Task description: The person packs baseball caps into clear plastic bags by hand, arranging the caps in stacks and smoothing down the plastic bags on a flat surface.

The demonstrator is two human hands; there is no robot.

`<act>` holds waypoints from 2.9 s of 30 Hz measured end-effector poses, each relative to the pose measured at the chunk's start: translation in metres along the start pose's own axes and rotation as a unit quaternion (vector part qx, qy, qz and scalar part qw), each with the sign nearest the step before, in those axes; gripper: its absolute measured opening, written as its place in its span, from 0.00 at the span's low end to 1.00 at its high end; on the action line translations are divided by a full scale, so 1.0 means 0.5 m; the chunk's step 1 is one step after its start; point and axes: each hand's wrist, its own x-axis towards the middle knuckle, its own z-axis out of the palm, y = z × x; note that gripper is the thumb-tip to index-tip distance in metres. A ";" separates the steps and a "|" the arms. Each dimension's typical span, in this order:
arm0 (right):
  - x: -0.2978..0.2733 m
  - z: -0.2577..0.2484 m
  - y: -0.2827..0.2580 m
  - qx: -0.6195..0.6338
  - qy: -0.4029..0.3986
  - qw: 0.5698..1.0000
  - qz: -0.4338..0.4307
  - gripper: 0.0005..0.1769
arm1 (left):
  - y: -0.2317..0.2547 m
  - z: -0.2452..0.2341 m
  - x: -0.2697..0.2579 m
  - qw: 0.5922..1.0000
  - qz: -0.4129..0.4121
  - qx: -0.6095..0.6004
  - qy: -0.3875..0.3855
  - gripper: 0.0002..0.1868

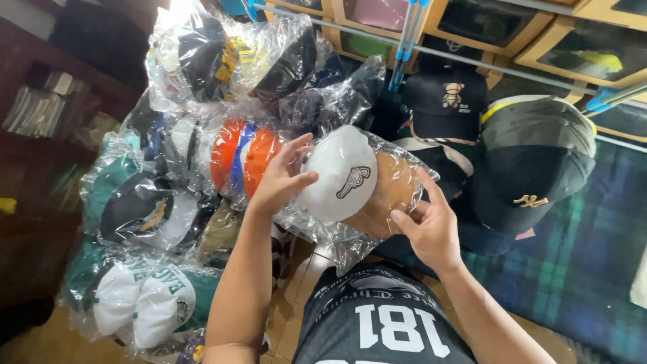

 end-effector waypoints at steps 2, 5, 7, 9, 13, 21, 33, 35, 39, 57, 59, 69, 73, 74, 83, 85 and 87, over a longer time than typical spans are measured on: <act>-0.028 -0.015 -0.032 -0.018 -0.002 0.999 -0.049 0.53 | -0.010 0.043 0.020 0.998 -0.026 0.033 0.045 0.50; -0.055 -0.061 -0.023 -0.089 0.036 0.992 -0.077 0.51 | -0.008 0.104 0.039 0.999 0.010 -0.020 0.033 0.50; -0.069 -0.101 -0.024 -0.087 0.058 0.991 -0.086 0.48 | -0.021 0.143 0.062 0.999 0.044 -0.005 0.028 0.51; -0.082 -0.145 -0.018 -0.084 0.082 0.989 -0.094 0.46 | -0.028 0.193 0.077 0.997 0.079 0.011 0.021 0.52; -0.102 -0.226 -0.034 0.036 0.148 0.981 -0.121 0.42 | -0.004 0.284 0.083 0.973 0.209 0.100 0.010 0.56; -0.119 -0.435 -0.033 0.432 0.094 0.895 0.057 0.21 | -0.036 0.468 0.003 0.981 0.188 -0.046 -0.012 0.44; -0.150 -0.610 0.154 0.425 0.019 0.905 0.001 0.07 | -0.009 0.765 -0.080 0.809 0.416 0.415 0.010 0.09; -0.142 -0.643 0.175 0.306 0.199 0.930 0.047 0.08 | -0.109 0.759 -0.042 0.803 0.436 0.403 0.046 0.03; -0.129 -0.751 0.172 0.315 0.323 0.888 0.088 0.16 | -0.030 0.656 -0.026 0.887 0.340 0.274 0.149 0.11; -0.154 -0.794 0.156 0.304 0.345 0.881 0.113 0.14 | 0.035 0.488 -0.022 0.979 0.158 0.094 -0.087 0.29; -0.151 -0.789 0.156 0.303 0.344 0.882 0.114 0.14 | 0.041 0.486 -0.029 0.970 0.171 0.117 -0.129 0.18; -0.170 -0.751 0.113 0.313 0.316 0.887 0.122 0.13 | -0.034 0.462 -0.002 0.987 0.127 -0.051 0.080 0.13; -0.180 -0.762 0.118 0.316 0.297 0.893 0.121 0.14 | -0.009 0.477 -0.014 0.983 0.114 -0.133 0.049 0.15; -0.184 -0.764 0.123 0.316 0.286 0.896 0.126 0.14 | -0.030 0.464 -0.006 0.985 0.115 -0.123 0.048 0.18; -0.202 -0.760 0.119 0.310 0.247 0.913 0.099 0.14 | -0.007 0.501 -0.021 0.957 0.219 0.057 0.183 0.06; -0.200 -0.773 0.132 0.313 0.256 0.910 0.087 0.14 | 0.012 0.508 -0.031 0.928 0.285 0.113 0.212 0.05; -0.199 -0.786 0.154 0.317 0.265 0.908 0.073 0.14 | 0.015 0.498 -0.034 0.891 0.349 0.170 0.238 0.08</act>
